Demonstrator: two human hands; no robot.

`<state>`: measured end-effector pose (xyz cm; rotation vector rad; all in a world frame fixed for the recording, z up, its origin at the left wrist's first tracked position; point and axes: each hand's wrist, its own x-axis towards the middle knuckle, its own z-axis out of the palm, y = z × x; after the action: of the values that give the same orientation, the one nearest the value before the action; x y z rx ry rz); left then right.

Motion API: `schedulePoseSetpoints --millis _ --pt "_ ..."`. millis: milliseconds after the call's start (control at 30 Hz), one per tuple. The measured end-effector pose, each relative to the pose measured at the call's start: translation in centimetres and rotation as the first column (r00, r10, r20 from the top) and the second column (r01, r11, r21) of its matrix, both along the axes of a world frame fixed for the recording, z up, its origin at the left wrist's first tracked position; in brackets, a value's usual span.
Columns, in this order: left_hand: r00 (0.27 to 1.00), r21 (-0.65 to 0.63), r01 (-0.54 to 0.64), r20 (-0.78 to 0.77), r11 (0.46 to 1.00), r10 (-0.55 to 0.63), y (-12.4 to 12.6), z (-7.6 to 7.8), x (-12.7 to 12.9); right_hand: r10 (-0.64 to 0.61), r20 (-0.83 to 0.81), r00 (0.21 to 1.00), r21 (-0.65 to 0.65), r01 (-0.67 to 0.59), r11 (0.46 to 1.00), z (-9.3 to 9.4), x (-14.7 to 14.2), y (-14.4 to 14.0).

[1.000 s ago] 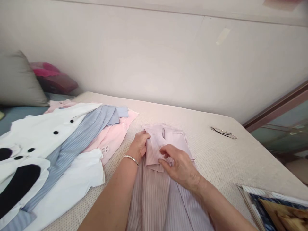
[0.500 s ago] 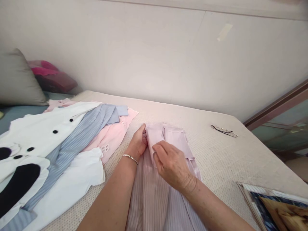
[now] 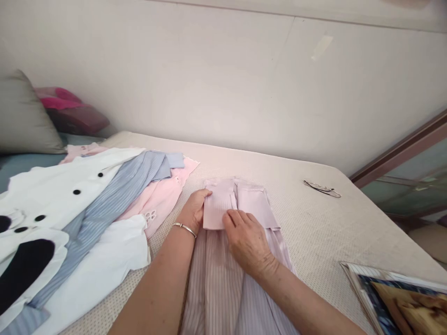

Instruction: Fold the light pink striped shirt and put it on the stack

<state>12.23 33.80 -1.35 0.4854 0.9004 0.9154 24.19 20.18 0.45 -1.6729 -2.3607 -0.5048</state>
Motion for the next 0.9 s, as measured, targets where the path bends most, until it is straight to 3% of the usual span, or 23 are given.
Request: schedulePoseSetpoints --millis 67,133,233,333,400,467,533,600,667,767,833,900 --pt "0.997 0.095 0.031 -0.074 0.995 -0.025 -0.3 0.0 0.3 -0.005 0.058 0.998 0.038 0.003 0.999 0.3 0.4 0.3" --pt "0.986 0.204 0.064 -0.163 0.977 -0.031 -0.5 -0.3 0.5 0.026 0.049 0.998 -0.016 -0.025 1.000 0.5 0.8 0.1" --pt "0.945 0.333 0.099 -0.328 0.938 0.016 -0.4 -0.8 0.6 0.083 -0.146 0.986 -0.178 -0.109 0.978 0.8 1.6 -0.4" --pt "0.870 0.418 0.105 -0.478 0.902 0.121 0.0 -1.1 0.5 -0.020 -0.327 0.945 -0.207 -0.051 0.977 1.7 3.7 -0.7" --pt "0.753 0.488 0.151 -0.620 0.860 0.220 -0.1 -1.1 0.5 -0.123 -0.296 0.947 -0.240 0.051 0.970 2.5 5.5 -0.7" --pt "0.546 0.562 0.268 -0.758 0.782 0.357 -0.5 -0.9 0.6 -0.203 -0.163 0.966 -0.333 0.139 0.933 3.0 7.0 -0.8" --pt "0.321 0.601 0.423 -0.800 0.679 0.508 -1.1 -0.7 0.9 -0.226 -0.040 0.973 -0.406 0.190 0.894 3.0 7.9 -0.8" --pt "0.203 0.606 0.553 -0.764 0.572 0.613 -1.7 -0.5 1.2 -0.210 0.017 0.978 -0.418 0.198 0.887 2.7 8.1 -0.8" --pt "0.181 0.593 0.658 -0.723 0.464 0.667 -2.0 -0.6 1.5 -0.187 0.040 0.981 -0.396 0.188 0.899 2.1 8.2 -0.6" --pt "0.249 0.547 0.772 -0.728 0.323 0.639 -2.1 -1.3 1.7 -0.172 0.058 0.983 -0.345 0.181 0.921 1.2 8.5 0.1" --pt "0.277 0.510 0.816 -0.756 0.270 0.593 -2.0 -1.8 1.7 -0.175 0.047 0.983 -0.310 0.181 0.933 0.7 9.2 0.7" --pt "0.283 0.495 0.831 -0.770 0.255 0.572 -1.9 -2.3 1.6 -0.196 -0.002 0.981 -0.305 0.186 0.934 0.4 10.0 1.2"
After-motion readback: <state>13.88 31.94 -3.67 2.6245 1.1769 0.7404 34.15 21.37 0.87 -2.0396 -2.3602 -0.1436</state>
